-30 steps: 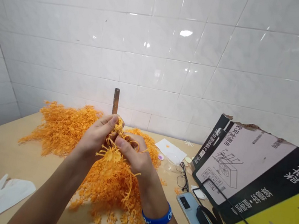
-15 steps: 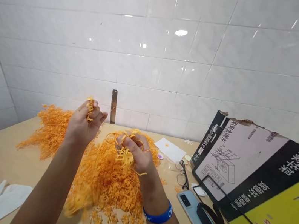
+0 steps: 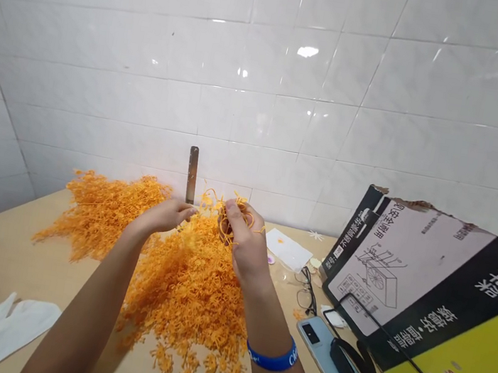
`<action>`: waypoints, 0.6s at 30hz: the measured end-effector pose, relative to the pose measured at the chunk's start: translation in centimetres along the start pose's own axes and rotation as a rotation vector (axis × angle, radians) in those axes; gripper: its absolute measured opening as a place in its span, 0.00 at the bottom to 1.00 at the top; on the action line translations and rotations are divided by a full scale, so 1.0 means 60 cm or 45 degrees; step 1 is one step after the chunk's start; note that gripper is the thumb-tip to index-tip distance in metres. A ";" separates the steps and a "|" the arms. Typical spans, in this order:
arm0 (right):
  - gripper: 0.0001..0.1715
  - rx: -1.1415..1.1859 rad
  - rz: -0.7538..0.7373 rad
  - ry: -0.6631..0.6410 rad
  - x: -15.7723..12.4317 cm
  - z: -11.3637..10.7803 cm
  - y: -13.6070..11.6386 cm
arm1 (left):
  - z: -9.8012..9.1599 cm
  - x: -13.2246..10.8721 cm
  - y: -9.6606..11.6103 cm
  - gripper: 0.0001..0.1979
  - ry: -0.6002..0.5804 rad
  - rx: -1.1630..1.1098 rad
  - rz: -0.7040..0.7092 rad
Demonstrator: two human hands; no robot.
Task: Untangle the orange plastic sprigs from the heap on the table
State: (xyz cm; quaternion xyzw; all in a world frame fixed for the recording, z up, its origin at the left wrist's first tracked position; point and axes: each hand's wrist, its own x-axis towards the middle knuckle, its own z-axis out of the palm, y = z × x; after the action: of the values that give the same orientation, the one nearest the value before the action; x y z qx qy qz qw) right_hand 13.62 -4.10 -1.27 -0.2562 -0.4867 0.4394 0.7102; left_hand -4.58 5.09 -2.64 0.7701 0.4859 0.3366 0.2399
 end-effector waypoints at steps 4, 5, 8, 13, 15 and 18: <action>0.24 -0.046 -0.046 0.056 0.001 -0.002 0.003 | 0.004 0.004 -0.006 0.12 -0.076 0.026 -0.026; 0.24 -0.059 -0.066 0.067 0.001 -0.003 0.004 | 0.005 0.004 -0.006 0.11 -0.080 0.023 -0.028; 0.23 -0.102 -0.112 0.094 0.003 -0.007 0.009 | 0.009 0.007 -0.002 0.11 -0.083 -0.013 -0.025; 0.19 -0.220 -0.185 0.161 0.007 -0.015 0.019 | 0.010 0.001 0.023 0.20 -0.072 -0.201 0.052; 0.18 -0.292 -0.241 0.197 0.007 -0.016 0.020 | 0.008 -0.010 0.043 0.28 -0.114 -0.534 0.071; 0.17 -0.392 -0.326 0.238 0.005 -0.014 0.020 | 0.010 -0.034 0.078 0.36 -0.321 -1.087 0.064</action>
State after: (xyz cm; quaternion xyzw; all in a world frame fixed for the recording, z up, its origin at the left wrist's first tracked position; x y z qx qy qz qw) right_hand 13.96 -3.21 -2.40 -0.3374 -0.5087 0.2404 0.7547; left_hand -2.01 1.31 -0.36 0.6485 0.2517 0.4163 0.5854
